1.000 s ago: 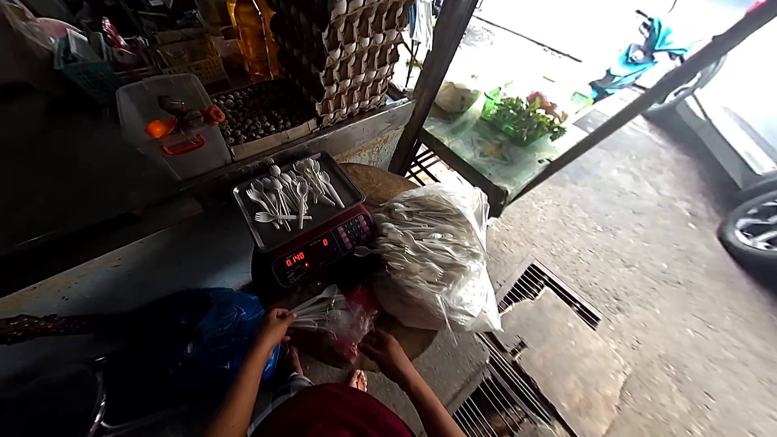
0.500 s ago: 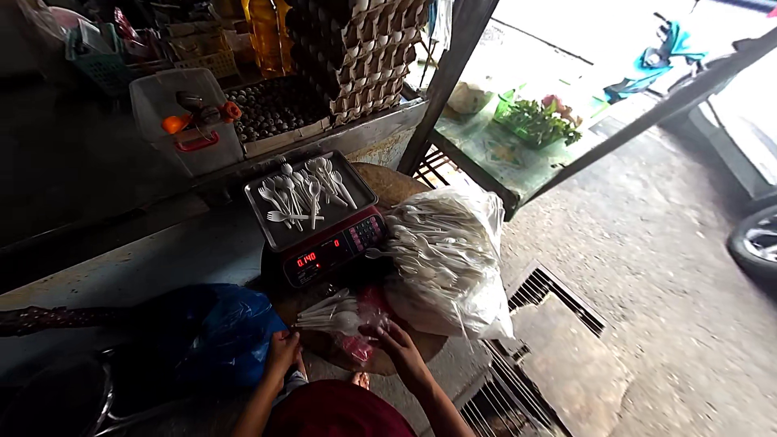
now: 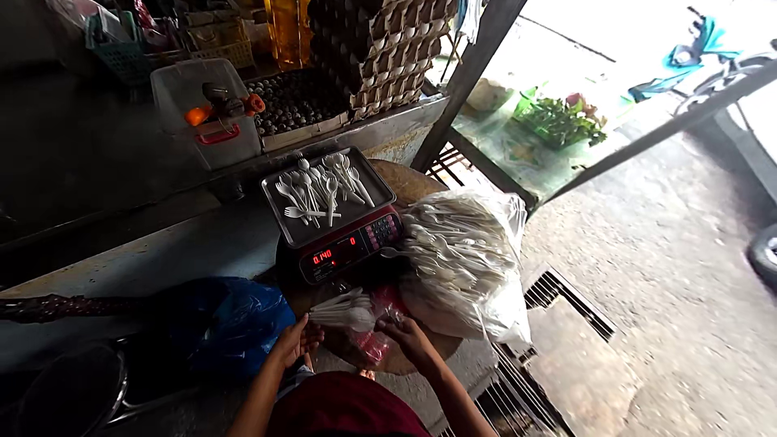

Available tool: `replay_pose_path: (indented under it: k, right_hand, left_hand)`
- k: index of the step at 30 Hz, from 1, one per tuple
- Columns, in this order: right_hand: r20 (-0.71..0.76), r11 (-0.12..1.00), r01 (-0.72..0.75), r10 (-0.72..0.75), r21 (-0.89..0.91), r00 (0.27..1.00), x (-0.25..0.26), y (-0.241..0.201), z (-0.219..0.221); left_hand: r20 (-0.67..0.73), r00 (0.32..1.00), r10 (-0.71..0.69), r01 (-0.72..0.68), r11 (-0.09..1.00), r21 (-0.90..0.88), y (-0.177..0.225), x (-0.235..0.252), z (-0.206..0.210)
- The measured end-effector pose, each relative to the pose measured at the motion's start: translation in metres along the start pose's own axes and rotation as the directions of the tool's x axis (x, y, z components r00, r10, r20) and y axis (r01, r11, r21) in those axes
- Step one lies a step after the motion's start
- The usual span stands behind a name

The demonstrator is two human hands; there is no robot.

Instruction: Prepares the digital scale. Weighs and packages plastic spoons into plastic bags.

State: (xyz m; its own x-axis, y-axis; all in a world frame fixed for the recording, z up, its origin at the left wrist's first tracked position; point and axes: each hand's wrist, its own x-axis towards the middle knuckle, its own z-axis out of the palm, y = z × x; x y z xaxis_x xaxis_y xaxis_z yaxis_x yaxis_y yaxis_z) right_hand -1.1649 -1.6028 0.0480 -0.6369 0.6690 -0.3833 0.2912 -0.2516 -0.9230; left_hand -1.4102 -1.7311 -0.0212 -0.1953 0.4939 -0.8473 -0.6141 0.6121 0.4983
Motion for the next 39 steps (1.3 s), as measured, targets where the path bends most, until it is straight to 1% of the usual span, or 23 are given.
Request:
replay_pose_path:
  k: [2, 4, 7, 9, 11, 12, 13, 14, 16, 17, 18, 20, 22, 24, 26, 28, 30, 32, 34, 37, 39]
  right_hand:
    - [0.008, 1.0, 0.001, -0.001, 0.03, 1.0, 0.002, -0.004, -0.006]
    - [0.004, 0.997, 0.02, -0.021, 0.071, 1.0, 0.004, -0.006, -0.007]
    - [-0.065, 0.993, 0.08, -0.074, 0.087, 0.995, 0.005, -0.02, -0.008]
    - [-0.169, 0.985, 0.152, -0.136, 0.084, 0.976, -0.001, -0.038, -0.009]
    - [-0.269, 0.953, 0.28, -0.243, 0.111, 0.932, -0.012, -0.06, -0.011]
    - [-0.298, 0.928, 0.343, -0.289, 0.146, 0.91, -0.017, -0.068, -0.012]
    - [-0.306, 0.911, 0.373, -0.31, 0.176, 0.9, -0.021, -0.073, -0.013]
    - [-0.278, 0.921, 0.35, -0.295, 0.173, 0.914, -0.024, -0.073, -0.013]
    - [-0.19, 0.969, 0.208, -0.181, 0.131, 0.965, -0.026, -0.069, -0.013]
    - [-0.185, 0.978, 0.171, -0.148, 0.118, 0.972, -0.027, -0.069, -0.013]
    - [-0.2, 0.979, 0.166, -0.139, 0.122, 0.97, -0.031, -0.07, -0.015]
    - [-0.28, 0.958, 0.195, -0.132, 0.211, 0.951, -0.038, -0.069, -0.017]
    - [-0.34, 0.937, 0.182, -0.073, 0.3, 0.938, -0.037, -0.066, -0.016]
    - [-0.33, 0.916, 0.141, -0.01, 0.375, 0.944, -0.036, -0.069, -0.011]
    - [-0.29, 0.885, 0.11, 0.029, 0.453, 0.957, -0.04, -0.082, -0.002]
    - [-0.263, 0.854, 0.104, 0.039, 0.509, 0.964, -0.043, -0.094, 0.008]
    - [-0.247, 0.836, 0.127, 0.01, 0.533, 0.969, -0.044, -0.104, 0.016]
    - [-0.243, 0.835, 0.168, -0.043, 0.523, 0.969, -0.047, -0.107, 0.016]
    - [-0.266, 0.865, 0.186, -0.064, 0.466, 0.962, -0.045, -0.098, 0.006]
    - [-0.328, 0.924, 0.144, -0.022, 0.354, 0.944, -0.039, -0.065, -0.013]
    - [-0.382, 0.962, 0.118, -0.015, 0.247, 0.924, -0.039, -0.037, -0.021]
  left_hand:
    - [-0.031, 0.999, 0.037, -0.037, 0.999, -0.004, 0.004, 0.004, 0.001]
    - [-0.072, 0.992, 0.102, -0.095, 0.991, 0.097, 0.007, 0.006, 0.002]
    - [-0.092, 0.955, 0.282, -0.249, 0.93, 0.272, 0.015, 0.001, 0.006]
    - [-0.06, 0.912, 0.405, -0.363, 0.868, 0.337, 0.028, -0.02, 0.009]
    - [-0.005, 0.868, 0.496, -0.47, 0.826, 0.312, 0.046, -0.052, 0.014]
    - [0.023, 0.846, 0.533, -0.516, 0.806, 0.291, 0.055, -0.065, 0.015]
    - [0.039, 0.827, 0.561, -0.546, 0.784, 0.294, 0.061, -0.071, 0.014]
    - [0.042, 0.81, 0.585, -0.564, 0.757, 0.33, 0.066, -0.073, 0.013]
    - [0.072, 0.764, 0.641, -0.615, 0.691, 0.38, 0.073, -0.077, 0.012]
    - [0.107, 0.737, 0.667, -0.654, 0.666, 0.358, 0.079, -0.084, 0.014]
    - [0.133, 0.719, 0.682, -0.682, 0.655, 0.325, 0.084, -0.092, 0.017]
    - [0.12, 0.733, 0.67, -0.673, 0.687, 0.275, 0.088, -0.098, 0.018]
    - [0.064, 0.764, 0.642, -0.619, 0.703, 0.35, 0.089, -0.084, 0.013]
    - [0.065, 0.803, 0.593, -0.55, 0.694, 0.465, 0.092, -0.069, 0.011]
    - [0.075, 0.842, 0.534, -0.485, 0.691, 0.536, 0.092, -0.059, 0.014]
    - [0.058, 0.866, 0.498, -0.449, 0.719, 0.53, 0.089, -0.048, 0.017]
    - [0.047, 0.872, 0.488, -0.445, 0.749, 0.491, 0.088, -0.044, 0.02]
    - [0.037, 0.867, 0.496, -0.461, 0.774, 0.433, 0.09, -0.047, 0.021]
    - [0.02, 0.859, 0.511, -0.481, 0.793, 0.374, 0.093, -0.052, 0.02]
    - [0.015, 0.834, 0.552, -0.523, 0.78, 0.343, 0.094, -0.054, 0.021]
    - [0.051, 0.797, 0.602, -0.575, 0.729, 0.37, 0.083, -0.051, 0.024]
